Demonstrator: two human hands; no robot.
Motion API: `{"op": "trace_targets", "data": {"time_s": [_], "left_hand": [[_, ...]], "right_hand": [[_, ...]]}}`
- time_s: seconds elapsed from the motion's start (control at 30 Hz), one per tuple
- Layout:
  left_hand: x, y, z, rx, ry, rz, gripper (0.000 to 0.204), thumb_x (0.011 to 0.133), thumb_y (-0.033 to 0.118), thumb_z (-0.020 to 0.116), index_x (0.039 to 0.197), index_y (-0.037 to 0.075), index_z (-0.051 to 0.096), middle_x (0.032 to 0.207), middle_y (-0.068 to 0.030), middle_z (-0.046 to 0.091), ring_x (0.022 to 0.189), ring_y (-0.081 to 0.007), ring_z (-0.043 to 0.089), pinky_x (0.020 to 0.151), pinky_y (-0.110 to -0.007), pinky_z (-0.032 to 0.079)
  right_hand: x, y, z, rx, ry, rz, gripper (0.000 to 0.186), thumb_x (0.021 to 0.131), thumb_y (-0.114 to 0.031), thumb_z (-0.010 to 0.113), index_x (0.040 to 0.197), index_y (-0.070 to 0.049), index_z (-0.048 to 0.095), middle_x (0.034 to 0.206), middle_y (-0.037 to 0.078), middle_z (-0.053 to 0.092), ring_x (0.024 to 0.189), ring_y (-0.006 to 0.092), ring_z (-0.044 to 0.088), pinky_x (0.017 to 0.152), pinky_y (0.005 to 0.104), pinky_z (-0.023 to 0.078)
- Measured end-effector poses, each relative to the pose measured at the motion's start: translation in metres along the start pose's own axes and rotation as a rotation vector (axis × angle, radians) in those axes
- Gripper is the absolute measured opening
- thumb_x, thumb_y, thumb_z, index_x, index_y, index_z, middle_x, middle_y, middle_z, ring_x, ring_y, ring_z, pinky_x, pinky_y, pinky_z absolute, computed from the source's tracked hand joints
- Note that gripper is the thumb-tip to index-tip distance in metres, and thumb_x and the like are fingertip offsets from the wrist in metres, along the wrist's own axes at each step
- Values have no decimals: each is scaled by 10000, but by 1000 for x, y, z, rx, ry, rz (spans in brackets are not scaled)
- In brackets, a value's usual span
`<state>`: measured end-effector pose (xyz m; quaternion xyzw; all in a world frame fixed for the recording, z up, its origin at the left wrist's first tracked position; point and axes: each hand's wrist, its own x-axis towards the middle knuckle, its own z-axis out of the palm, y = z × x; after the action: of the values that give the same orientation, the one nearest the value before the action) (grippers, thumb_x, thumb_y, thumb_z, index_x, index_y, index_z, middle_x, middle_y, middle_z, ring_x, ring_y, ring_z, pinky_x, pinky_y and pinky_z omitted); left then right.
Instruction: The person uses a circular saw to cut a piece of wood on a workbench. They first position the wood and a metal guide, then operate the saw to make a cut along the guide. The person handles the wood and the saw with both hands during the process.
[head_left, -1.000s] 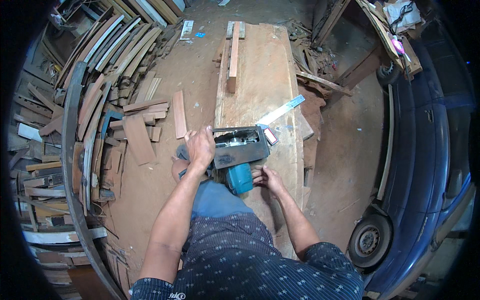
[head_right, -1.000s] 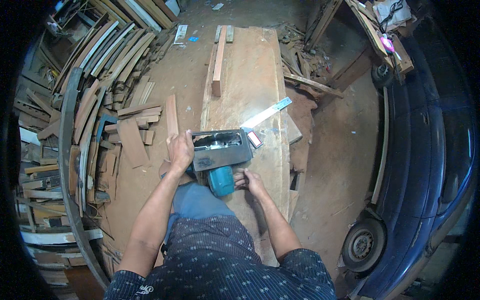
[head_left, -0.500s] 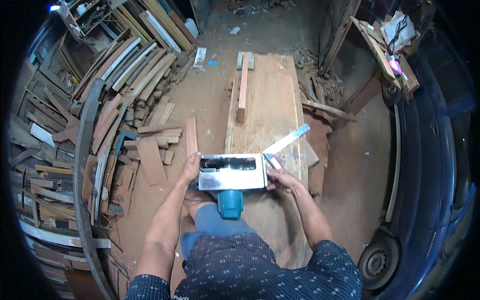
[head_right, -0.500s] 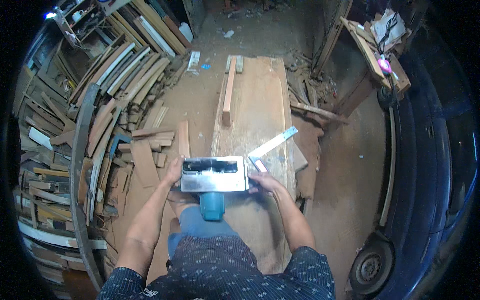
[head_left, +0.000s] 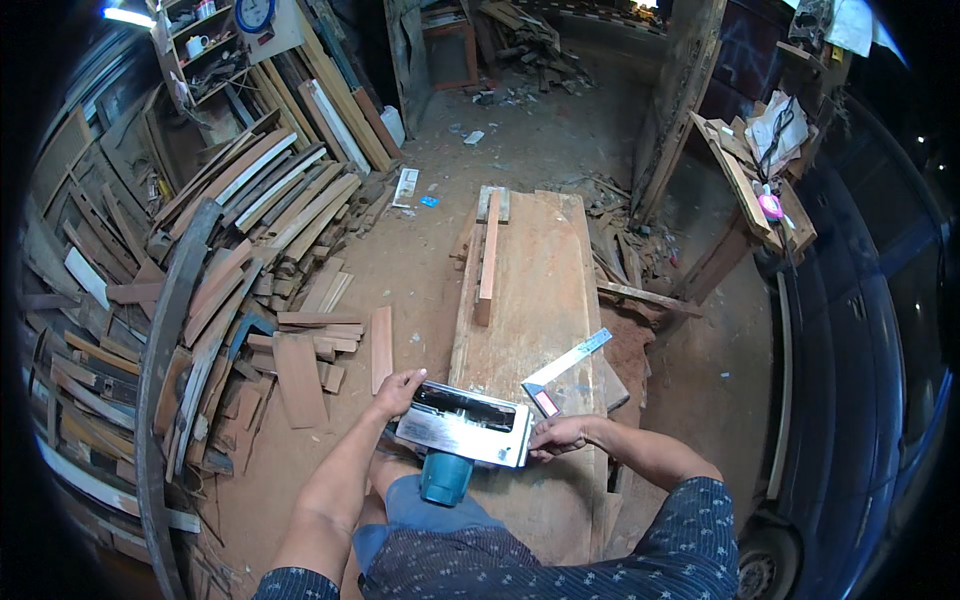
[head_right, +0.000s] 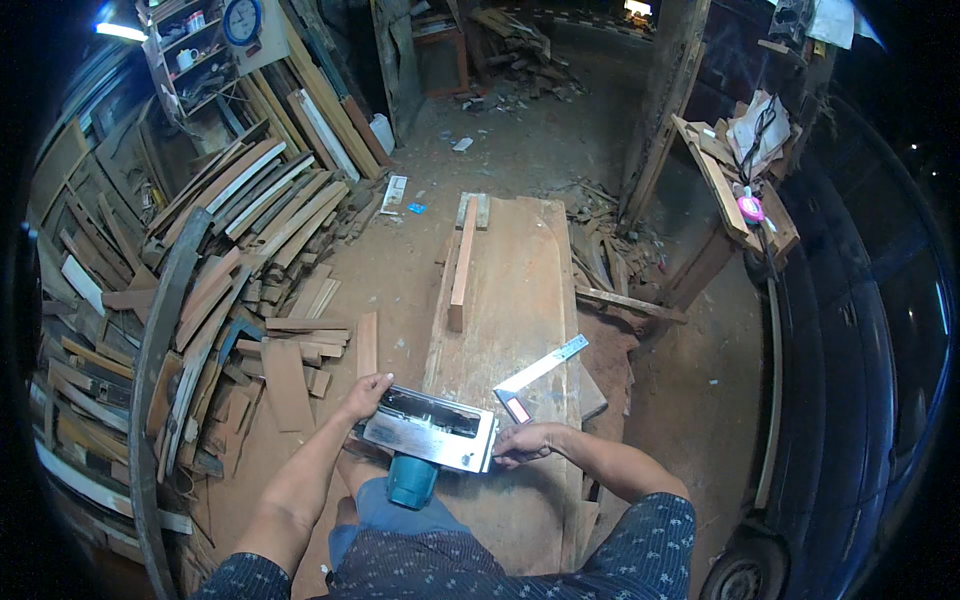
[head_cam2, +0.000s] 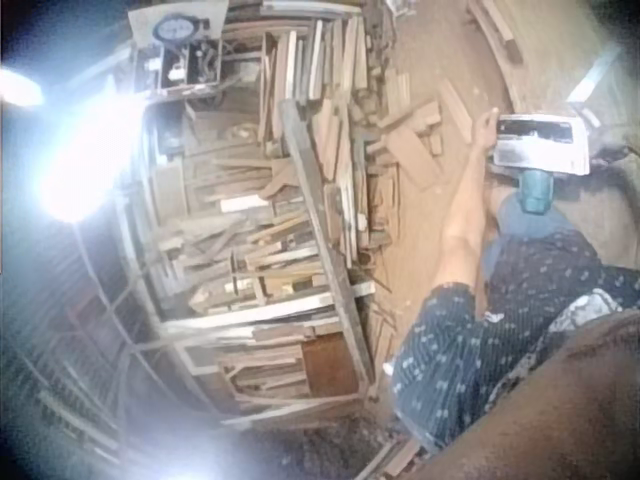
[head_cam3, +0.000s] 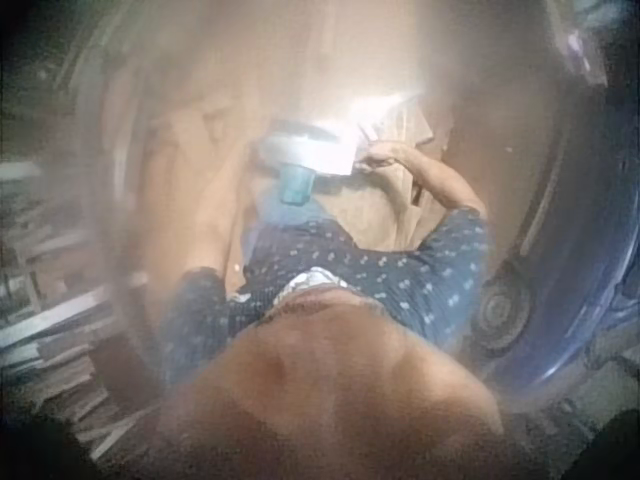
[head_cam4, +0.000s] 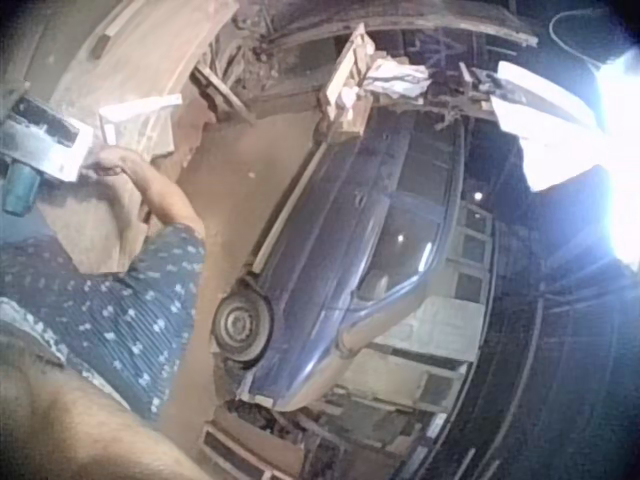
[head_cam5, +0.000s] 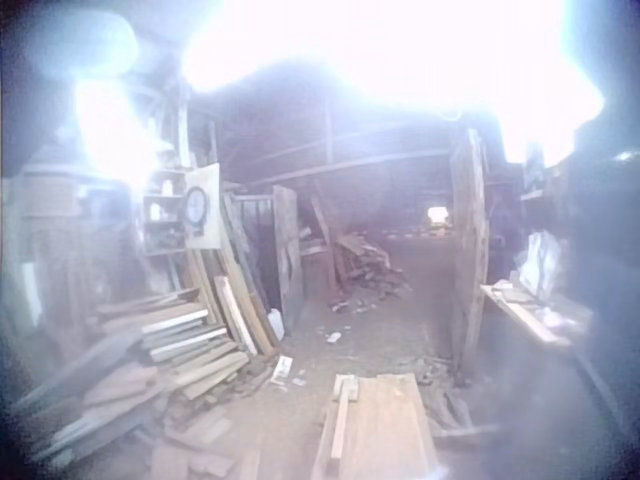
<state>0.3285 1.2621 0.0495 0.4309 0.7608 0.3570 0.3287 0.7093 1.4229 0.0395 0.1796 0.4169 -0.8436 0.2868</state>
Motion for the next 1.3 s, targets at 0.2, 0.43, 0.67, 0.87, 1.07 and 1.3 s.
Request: {"op": "trace_targets", "data": {"time_s": [0.2, 0.43, 0.67, 0.87, 1.07, 1.3], "left_hand": [[7, 3, 1, 119, -15, -25, 546, 999, 516, 480, 1093, 25, 700, 1002, -247, 698, 982, -366, 682, 866, -403, 506], [-11, 15, 4, 95, 100, -62, 522, 1002, 499, 468, 1050, 35, 703, 998, -242, 696, 981, -385, 670, 873, -435, 497], [-42, 34, 3, 132, 240, -53, 505, 1009, 452, 461, 992, -3, 678, 974, -259, 676, 963, -430, 640, 850, -468, 485], [-67, 27, -3, 126, 282, -93, 486, 1005, 444, 462, 950, 2, 657, 942, -278, 660, 949, -455, 628, 822, -499, 473], [-101, 61, 8, 307, 352, -177, 472, 1006, 453, 426, 1056, 37, 644, 992, -299, 664, 986, -494, 617, 855, -539, 474], [-105, 64, 42, -52, 287, -21, 476, 1019, 461, 440, 1043, 9, 588, 1038, -287, 647, 1011, -427, 631, 856, -475, 481]], "right_hand": [[0, 21, 40, -844, 810, -624, 179, 941, -169, 654, 884, 0, 669, 765, 32, 658, 668, 131, 608, 611, 295, 491], [42, 61, 7, 284, 908, -585, 178, 968, -148, 599, 1095, -60, 688, 943, 28, 709, 806, 158, 673, 694, 319, 543], [27, 23, 1, 340, 626, -549, 219, 992, -197, 601, 1162, -68, 650, 982, 47, 692, 865, 147, 664, 763, 323, 556], [53, 25, 32, 286, 1144, -675, 244, 998, -174, 579, 1160, 3, 626, 924, 77, 678, 764, 145, 649, 604, 278, 526], [88, 12, 85, -132, 1114, -431, 675, 976, -563, 522, 1278, 32, 618, 1241, 197, 644, 1127, 262, 611, 977, 371, 459], [96, -42, 19, -234, 954, -182, 902, 893, -726, 497, 1319, 66, 576, 1354, 256, 571, 1241, 336, 562, 1047, 405, 416]]}}
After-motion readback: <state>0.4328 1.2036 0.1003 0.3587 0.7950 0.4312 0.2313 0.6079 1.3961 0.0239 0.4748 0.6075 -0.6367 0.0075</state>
